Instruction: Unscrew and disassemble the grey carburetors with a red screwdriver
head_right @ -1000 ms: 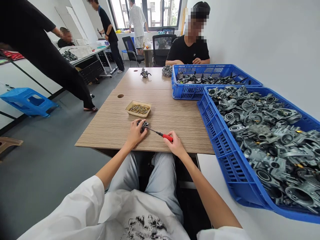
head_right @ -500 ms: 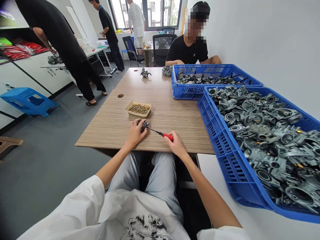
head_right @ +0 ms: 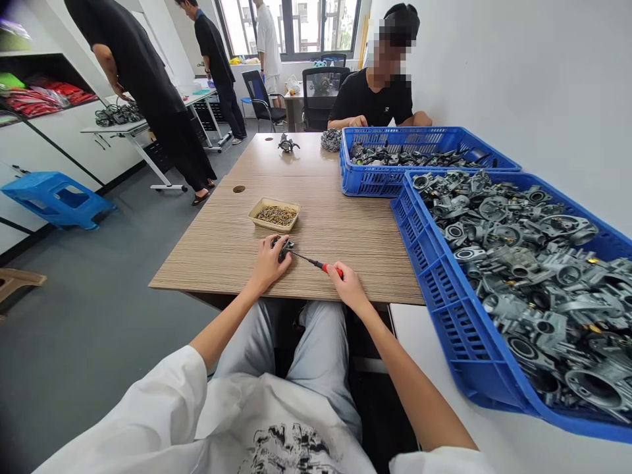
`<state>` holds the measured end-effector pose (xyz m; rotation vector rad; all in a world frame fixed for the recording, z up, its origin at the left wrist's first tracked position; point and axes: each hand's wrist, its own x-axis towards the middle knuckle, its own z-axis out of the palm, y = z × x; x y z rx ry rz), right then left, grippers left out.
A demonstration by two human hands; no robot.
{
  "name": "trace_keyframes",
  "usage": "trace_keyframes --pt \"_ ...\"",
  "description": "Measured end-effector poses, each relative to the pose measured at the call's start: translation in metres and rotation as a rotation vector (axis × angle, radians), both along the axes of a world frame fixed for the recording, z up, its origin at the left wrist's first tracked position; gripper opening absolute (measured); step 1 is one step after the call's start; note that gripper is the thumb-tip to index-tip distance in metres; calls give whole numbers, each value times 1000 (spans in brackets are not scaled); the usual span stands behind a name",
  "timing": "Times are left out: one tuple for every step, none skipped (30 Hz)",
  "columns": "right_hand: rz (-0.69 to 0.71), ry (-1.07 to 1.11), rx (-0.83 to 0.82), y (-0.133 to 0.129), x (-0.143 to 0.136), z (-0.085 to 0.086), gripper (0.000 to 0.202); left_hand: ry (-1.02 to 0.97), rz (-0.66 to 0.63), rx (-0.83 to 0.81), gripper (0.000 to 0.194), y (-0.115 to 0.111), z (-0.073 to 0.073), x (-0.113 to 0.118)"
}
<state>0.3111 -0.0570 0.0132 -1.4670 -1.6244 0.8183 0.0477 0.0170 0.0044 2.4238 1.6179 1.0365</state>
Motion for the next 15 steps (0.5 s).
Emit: trace_keyframes --pt "1 -6 6 0 0 0 50 1 0 1 51 0 0 0" --pt "0 -11 9 1 0 -1 51 1 -1 0 52 0 0 0" --pt "1 -15 9 1 0 -1 51 2 -2 -1 52 0 0 0" --pt "4 -18 8 2 0 -1 51 2 -4 -3 52 0 0 0" --pt "7 -20 7 2 0 -1 51 2 -4 -5 52 0 0 0" --pt "12 -20 8 2 0 -1 50 2 -4 -7 52 0 0 0" --pt "18 -19 10 2 -1 0 48 1 -3 -7 52 0 0 0" --pt "20 -18 13 1 -1 0 46 2 -2 -7 52 0 0 0" --pt "18 -18 12 1 -1 1 43 4 -2 -6 52 0 1 0" --pt "12 -18 7 0 0 1 40 6 -2 -5 51 0 1 0" --pt "8 -18 -4 0 0 1 37 7 0 -4 51 -1 1 0" --pt "5 -18 -15 -1 0 1 34 7 1 -3 51 -1 2 0" --pt "4 -16 -24 -1 1 0 33 7 3 -2 51 -1 2 1" --pt "4 -13 -28 -2 2 0 32 7 4 -3 51 -1 2 1" --pt "4 -9 -27 -2 2 -1 32 6 5 -4 51 -1 2 1"
